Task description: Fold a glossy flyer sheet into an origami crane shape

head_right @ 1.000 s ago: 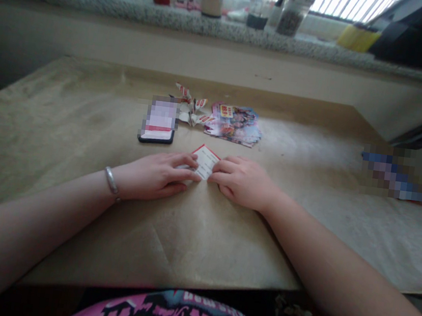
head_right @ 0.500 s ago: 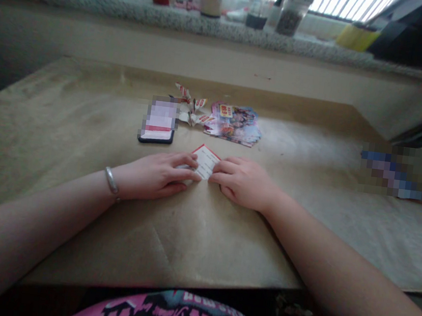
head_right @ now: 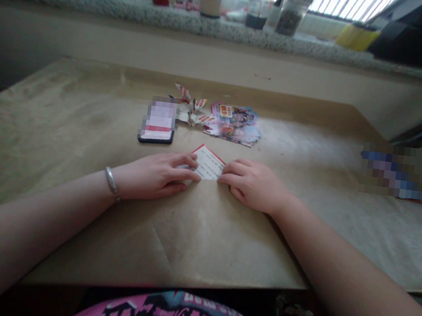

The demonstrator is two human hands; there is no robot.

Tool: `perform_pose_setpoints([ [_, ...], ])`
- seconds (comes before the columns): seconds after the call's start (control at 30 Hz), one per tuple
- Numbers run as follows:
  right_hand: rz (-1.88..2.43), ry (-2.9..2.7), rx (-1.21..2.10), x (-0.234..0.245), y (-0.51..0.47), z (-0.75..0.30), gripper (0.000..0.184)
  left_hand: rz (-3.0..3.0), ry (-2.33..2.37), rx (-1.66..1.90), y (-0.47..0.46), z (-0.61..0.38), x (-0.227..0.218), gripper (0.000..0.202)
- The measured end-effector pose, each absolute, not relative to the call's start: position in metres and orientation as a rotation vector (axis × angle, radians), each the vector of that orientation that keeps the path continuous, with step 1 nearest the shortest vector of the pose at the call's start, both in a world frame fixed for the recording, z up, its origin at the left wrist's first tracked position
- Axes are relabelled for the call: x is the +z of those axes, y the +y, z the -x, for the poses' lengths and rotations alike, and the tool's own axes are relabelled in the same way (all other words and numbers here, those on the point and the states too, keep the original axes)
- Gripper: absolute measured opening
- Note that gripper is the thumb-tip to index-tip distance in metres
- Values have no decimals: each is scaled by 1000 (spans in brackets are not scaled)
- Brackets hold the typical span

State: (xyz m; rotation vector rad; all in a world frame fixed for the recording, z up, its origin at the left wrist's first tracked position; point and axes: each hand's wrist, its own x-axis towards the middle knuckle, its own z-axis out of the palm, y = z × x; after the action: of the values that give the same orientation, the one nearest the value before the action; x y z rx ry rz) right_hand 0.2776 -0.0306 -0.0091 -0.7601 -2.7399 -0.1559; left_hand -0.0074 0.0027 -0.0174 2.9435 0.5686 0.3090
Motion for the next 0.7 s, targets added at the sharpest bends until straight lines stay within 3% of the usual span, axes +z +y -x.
perform_pose_setpoints([
  [0.7, 860, -2709, -200, -11, -36, -299, 28, -2922, 552, 304, 3, 7, -16, 32],
])
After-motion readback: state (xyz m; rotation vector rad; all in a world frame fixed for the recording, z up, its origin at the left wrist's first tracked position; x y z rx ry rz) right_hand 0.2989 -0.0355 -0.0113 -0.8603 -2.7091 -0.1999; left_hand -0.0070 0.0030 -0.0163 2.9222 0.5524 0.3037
